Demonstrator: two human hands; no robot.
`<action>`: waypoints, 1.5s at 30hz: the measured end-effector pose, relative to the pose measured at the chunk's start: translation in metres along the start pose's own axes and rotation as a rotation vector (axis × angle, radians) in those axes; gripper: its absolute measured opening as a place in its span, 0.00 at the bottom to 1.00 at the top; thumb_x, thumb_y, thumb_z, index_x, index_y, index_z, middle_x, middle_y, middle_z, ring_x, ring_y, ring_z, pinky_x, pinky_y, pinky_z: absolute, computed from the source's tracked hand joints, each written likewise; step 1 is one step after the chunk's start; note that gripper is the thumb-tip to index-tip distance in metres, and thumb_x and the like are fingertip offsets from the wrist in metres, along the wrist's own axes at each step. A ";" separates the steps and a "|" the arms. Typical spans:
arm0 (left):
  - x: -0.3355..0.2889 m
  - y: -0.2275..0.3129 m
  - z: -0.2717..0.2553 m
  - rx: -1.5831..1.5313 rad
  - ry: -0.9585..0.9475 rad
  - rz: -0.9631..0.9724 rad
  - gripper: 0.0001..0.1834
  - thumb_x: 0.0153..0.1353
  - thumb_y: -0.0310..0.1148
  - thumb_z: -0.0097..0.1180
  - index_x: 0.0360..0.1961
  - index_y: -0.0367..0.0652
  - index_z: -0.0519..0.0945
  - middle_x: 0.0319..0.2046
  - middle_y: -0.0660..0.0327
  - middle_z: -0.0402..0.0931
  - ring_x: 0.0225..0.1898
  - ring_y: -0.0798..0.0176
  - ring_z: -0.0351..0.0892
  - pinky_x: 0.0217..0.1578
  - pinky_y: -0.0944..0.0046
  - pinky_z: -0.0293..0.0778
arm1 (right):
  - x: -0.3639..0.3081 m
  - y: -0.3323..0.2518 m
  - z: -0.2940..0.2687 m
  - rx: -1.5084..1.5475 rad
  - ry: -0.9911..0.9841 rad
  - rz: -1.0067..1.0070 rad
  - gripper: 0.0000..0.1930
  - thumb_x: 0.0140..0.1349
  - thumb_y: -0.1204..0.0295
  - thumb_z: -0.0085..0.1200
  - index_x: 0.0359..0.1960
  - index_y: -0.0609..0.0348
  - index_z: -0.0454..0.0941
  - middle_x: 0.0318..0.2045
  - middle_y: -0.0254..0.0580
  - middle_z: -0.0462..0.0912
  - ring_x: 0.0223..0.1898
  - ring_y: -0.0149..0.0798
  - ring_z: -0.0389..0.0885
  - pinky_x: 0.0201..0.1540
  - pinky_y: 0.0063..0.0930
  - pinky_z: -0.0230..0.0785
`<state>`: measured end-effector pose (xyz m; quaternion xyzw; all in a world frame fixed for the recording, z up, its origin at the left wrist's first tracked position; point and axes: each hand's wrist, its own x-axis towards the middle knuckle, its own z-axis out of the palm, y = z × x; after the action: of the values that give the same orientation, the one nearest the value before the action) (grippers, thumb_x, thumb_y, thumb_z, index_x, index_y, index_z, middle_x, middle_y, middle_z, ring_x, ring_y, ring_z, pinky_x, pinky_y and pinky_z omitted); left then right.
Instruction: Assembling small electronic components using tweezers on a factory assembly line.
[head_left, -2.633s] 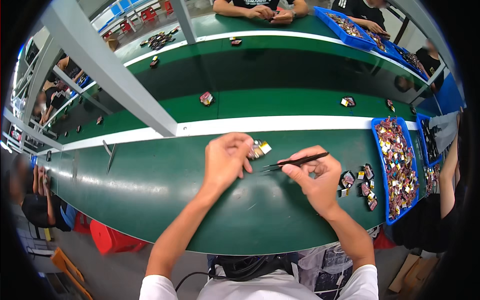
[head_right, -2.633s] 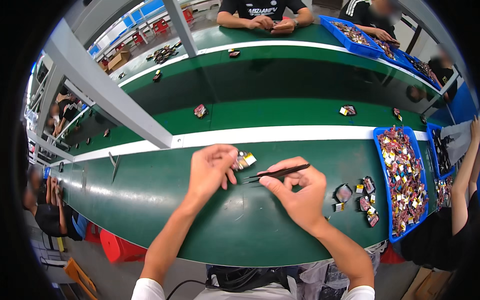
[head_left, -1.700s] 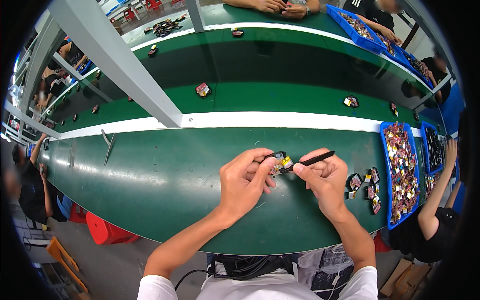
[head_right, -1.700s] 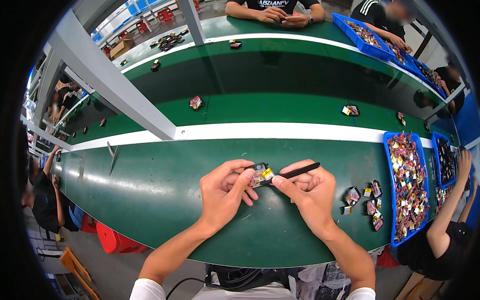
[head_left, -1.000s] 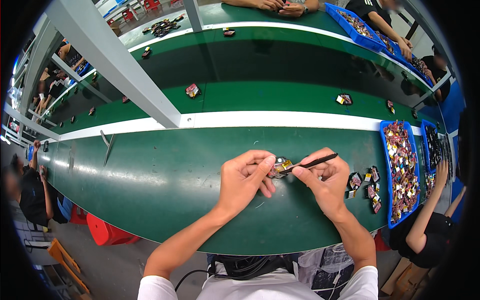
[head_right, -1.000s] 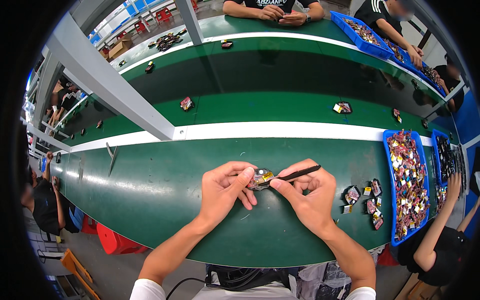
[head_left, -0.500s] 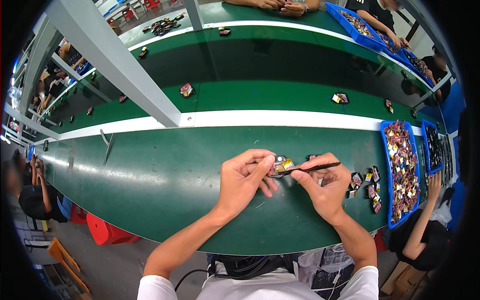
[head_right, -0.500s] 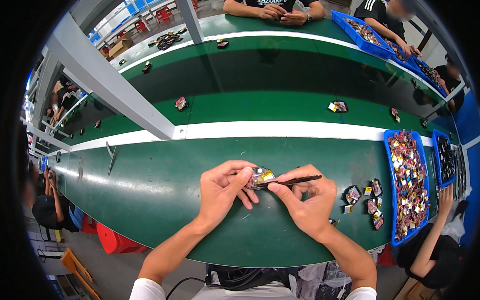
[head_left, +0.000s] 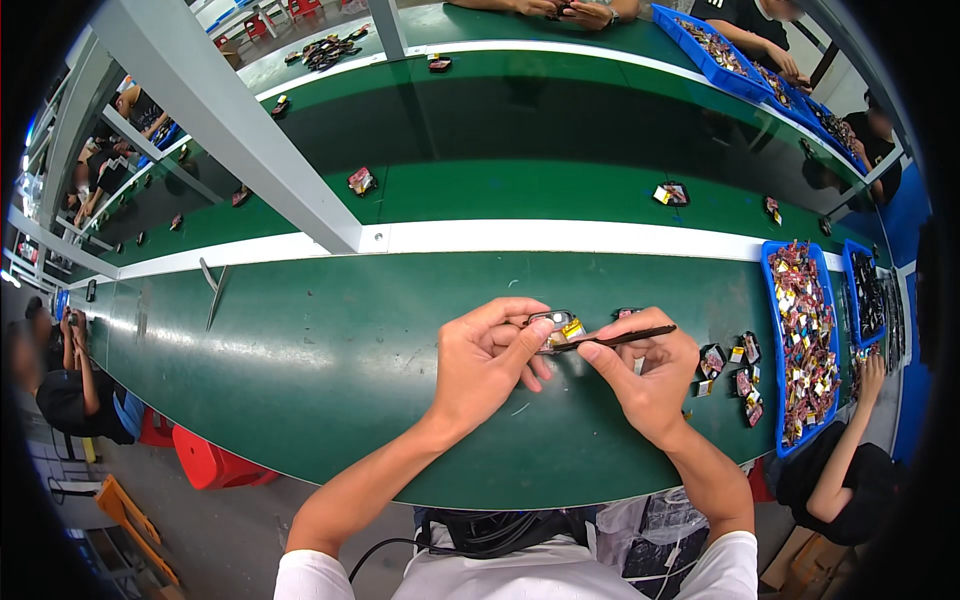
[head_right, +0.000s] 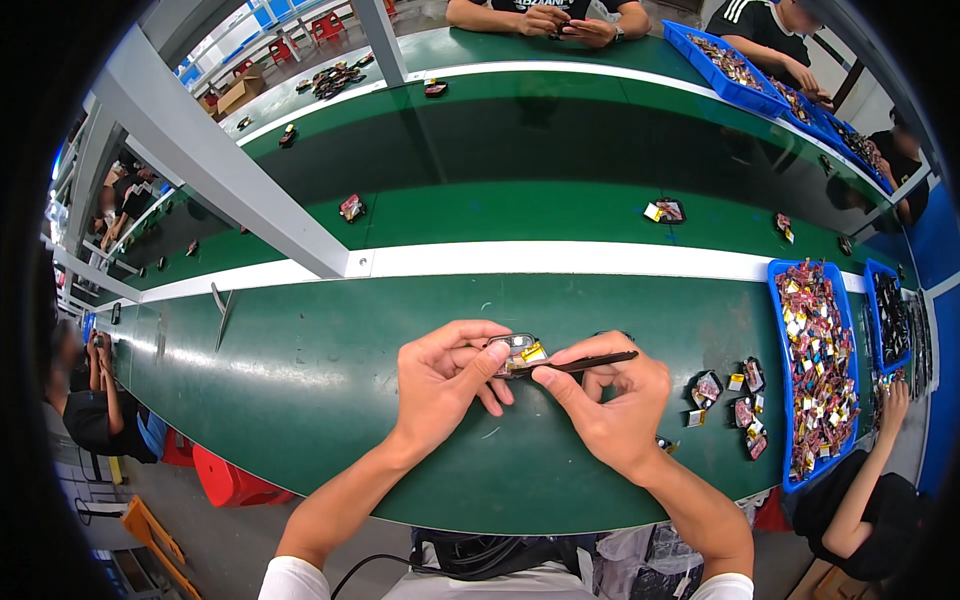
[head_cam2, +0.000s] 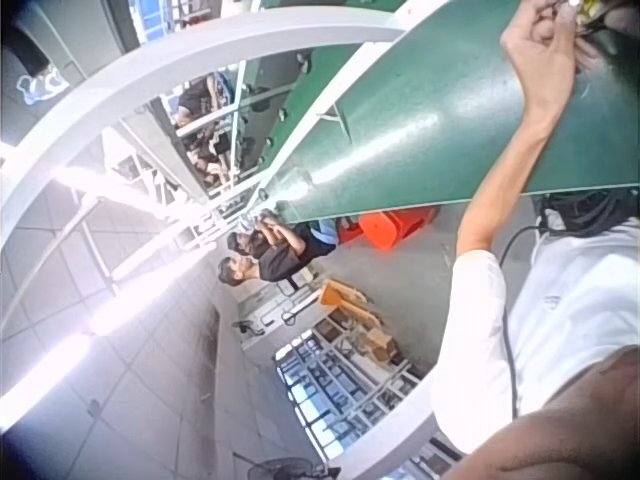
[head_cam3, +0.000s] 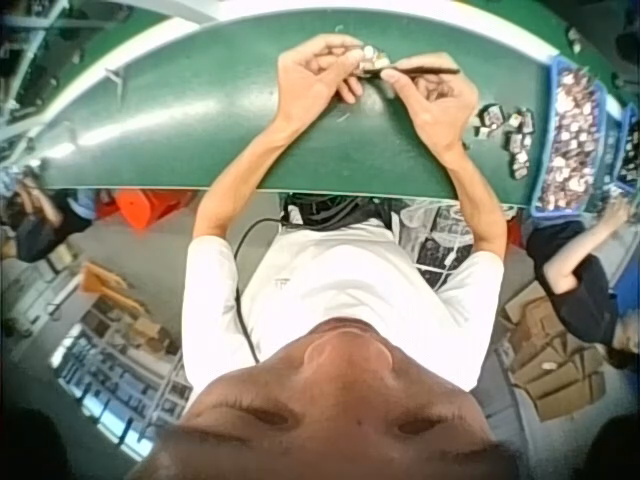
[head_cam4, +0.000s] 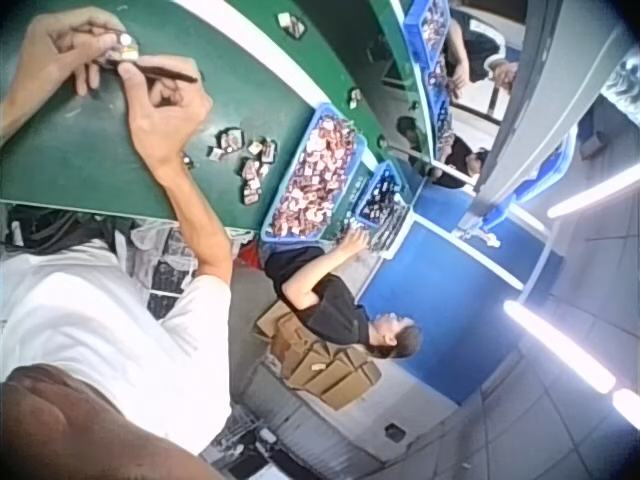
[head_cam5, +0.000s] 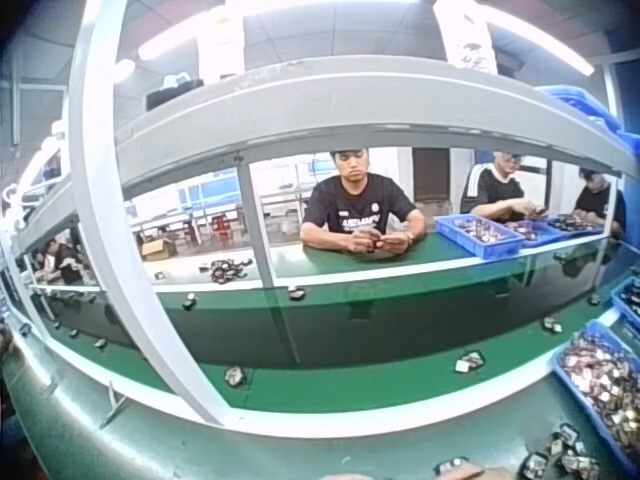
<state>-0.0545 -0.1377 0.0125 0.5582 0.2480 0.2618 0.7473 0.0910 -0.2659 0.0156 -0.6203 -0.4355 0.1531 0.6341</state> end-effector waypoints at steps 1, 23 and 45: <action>0.000 0.000 0.000 0.000 0.000 0.000 0.12 0.68 0.26 0.58 0.49 0.28 0.79 0.27 0.54 0.84 0.24 0.68 0.83 0.21 0.70 0.79 | 0.000 0.000 0.000 0.023 -0.003 0.026 0.09 0.54 0.81 0.71 0.34 0.65 0.82 0.25 0.35 0.82 0.15 0.15 0.67 0.17 0.13 0.52; -0.001 -0.002 0.001 0.051 0.046 0.050 0.11 0.67 0.23 0.58 0.47 0.27 0.80 0.24 0.56 0.83 0.21 0.70 0.81 0.20 0.71 0.78 | 0.005 -0.008 -0.001 -0.232 -0.080 -0.307 0.08 0.49 0.81 0.71 0.29 0.58 0.84 0.28 0.39 0.90 0.09 0.21 0.64 0.16 0.17 0.57; 0.001 -0.005 0.003 0.162 0.057 0.051 0.11 0.62 0.21 0.63 0.46 0.28 0.81 0.23 0.58 0.83 0.21 0.71 0.82 0.20 0.71 0.79 | 0.004 -0.008 0.000 -0.353 -0.137 -0.498 0.12 0.43 0.85 0.67 0.30 0.56 0.86 0.30 0.37 0.90 0.25 0.28 0.87 0.21 0.19 0.64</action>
<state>-0.0511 -0.1403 0.0087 0.6154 0.2754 0.2754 0.6853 0.0910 -0.2642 0.0243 -0.5833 -0.6355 -0.0433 0.5040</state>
